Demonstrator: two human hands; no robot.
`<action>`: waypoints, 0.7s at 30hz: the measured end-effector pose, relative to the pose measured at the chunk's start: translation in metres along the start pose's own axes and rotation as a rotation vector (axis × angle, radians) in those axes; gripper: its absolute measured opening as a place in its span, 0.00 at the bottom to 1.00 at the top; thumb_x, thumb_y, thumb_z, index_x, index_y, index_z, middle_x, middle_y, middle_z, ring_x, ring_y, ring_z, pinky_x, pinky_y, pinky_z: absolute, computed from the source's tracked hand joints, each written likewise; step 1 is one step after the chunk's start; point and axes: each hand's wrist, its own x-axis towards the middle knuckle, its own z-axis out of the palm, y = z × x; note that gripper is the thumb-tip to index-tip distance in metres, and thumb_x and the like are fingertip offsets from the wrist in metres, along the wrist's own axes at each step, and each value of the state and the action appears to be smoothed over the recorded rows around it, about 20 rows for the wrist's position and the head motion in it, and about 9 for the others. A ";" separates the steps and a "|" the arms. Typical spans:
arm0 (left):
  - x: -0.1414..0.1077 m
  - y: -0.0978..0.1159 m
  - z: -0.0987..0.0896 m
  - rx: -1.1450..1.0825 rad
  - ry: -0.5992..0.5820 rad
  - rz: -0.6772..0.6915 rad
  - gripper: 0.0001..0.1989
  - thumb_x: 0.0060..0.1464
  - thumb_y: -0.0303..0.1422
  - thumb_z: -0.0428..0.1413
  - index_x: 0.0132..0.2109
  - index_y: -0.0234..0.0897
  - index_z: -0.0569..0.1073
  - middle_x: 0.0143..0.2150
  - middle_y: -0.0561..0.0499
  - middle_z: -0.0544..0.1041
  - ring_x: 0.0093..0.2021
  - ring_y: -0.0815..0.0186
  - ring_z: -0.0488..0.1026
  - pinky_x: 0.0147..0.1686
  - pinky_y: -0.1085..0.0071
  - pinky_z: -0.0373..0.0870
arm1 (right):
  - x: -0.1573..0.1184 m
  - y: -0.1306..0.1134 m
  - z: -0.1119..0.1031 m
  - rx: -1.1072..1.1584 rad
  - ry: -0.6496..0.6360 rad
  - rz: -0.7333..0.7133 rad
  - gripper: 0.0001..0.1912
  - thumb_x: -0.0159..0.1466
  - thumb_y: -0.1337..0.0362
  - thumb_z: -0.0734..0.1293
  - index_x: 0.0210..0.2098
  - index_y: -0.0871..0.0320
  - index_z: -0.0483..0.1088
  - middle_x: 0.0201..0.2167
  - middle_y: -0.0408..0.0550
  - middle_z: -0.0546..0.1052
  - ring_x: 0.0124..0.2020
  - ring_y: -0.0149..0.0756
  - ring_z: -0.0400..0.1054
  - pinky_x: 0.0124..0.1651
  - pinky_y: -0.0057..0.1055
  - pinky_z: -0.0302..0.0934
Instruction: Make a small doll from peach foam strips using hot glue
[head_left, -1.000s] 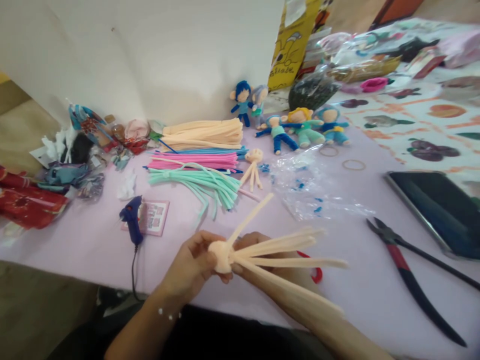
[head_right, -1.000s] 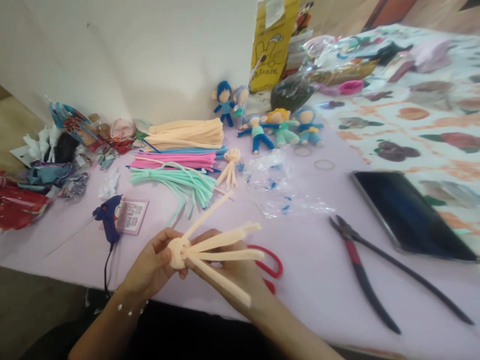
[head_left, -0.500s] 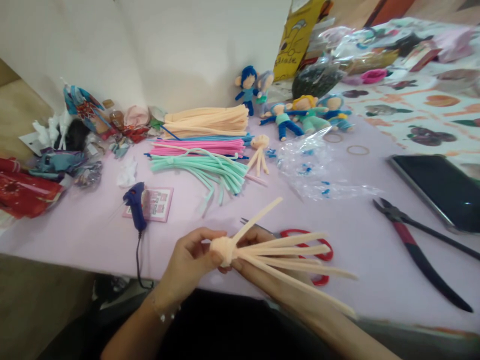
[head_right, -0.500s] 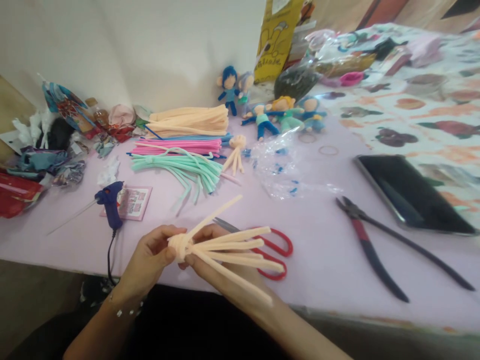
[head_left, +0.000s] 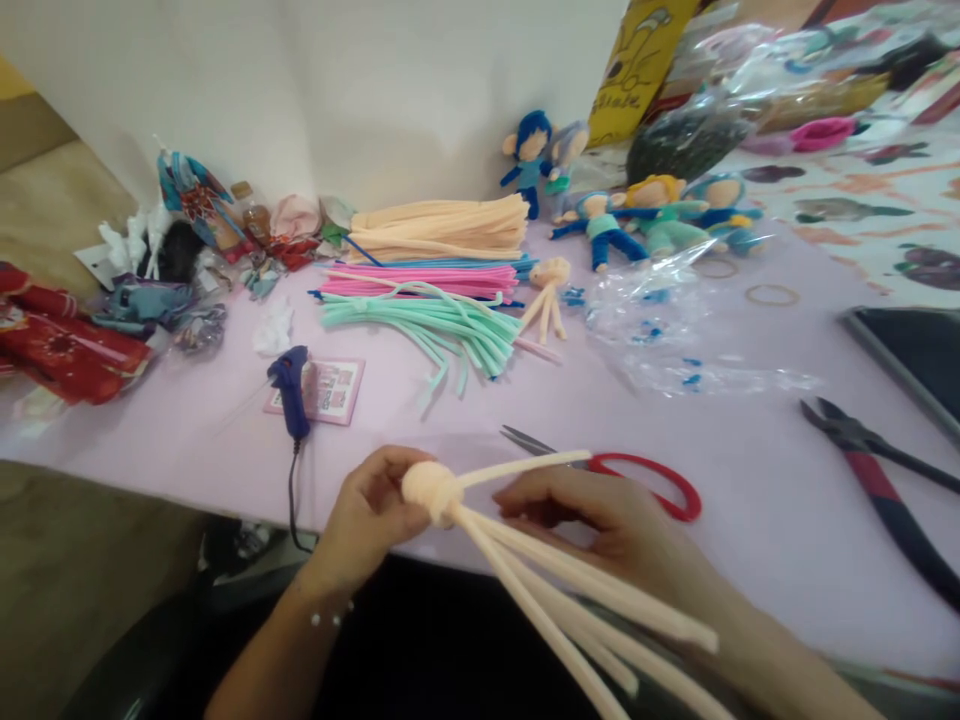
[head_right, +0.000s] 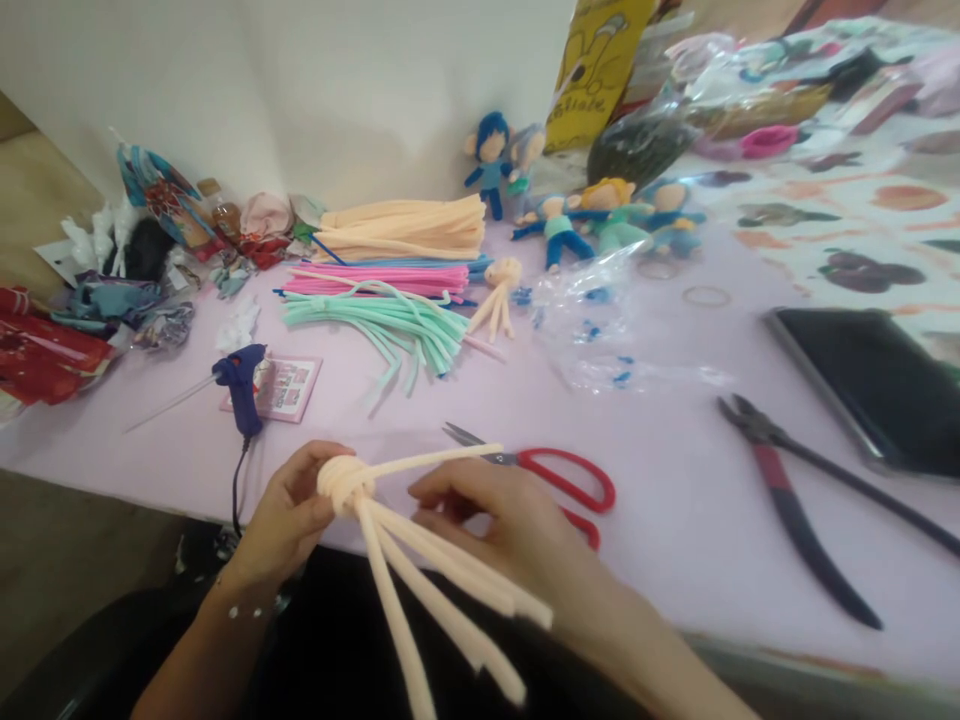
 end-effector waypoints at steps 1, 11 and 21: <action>0.000 0.000 -0.002 -0.004 0.004 -0.024 0.18 0.38 0.34 0.70 0.39 0.38 0.79 0.34 0.51 0.77 0.34 0.68 0.72 0.36 0.73 0.69 | -0.002 -0.003 -0.008 -0.076 0.045 -0.035 0.06 0.58 0.60 0.68 0.27 0.54 0.74 0.23 0.45 0.77 0.21 0.34 0.70 0.22 0.28 0.64; -0.005 0.008 0.006 0.120 -0.171 -0.094 0.18 0.40 0.36 0.69 0.41 0.36 0.79 0.38 0.46 0.77 0.35 0.65 0.71 0.34 0.71 0.68 | -0.014 -0.026 -0.011 -0.318 0.054 -0.267 0.06 0.61 0.65 0.68 0.39 0.50 0.73 0.35 0.44 0.80 0.36 0.37 0.75 0.36 0.30 0.69; -0.007 0.005 0.005 0.069 -0.166 -0.145 0.18 0.41 0.33 0.69 0.43 0.40 0.80 0.35 0.50 0.78 0.33 0.67 0.73 0.34 0.72 0.69 | -0.013 -0.022 -0.001 -0.348 -0.070 -0.430 0.11 0.67 0.67 0.62 0.29 0.57 0.70 0.25 0.44 0.72 0.24 0.28 0.66 0.26 0.24 0.58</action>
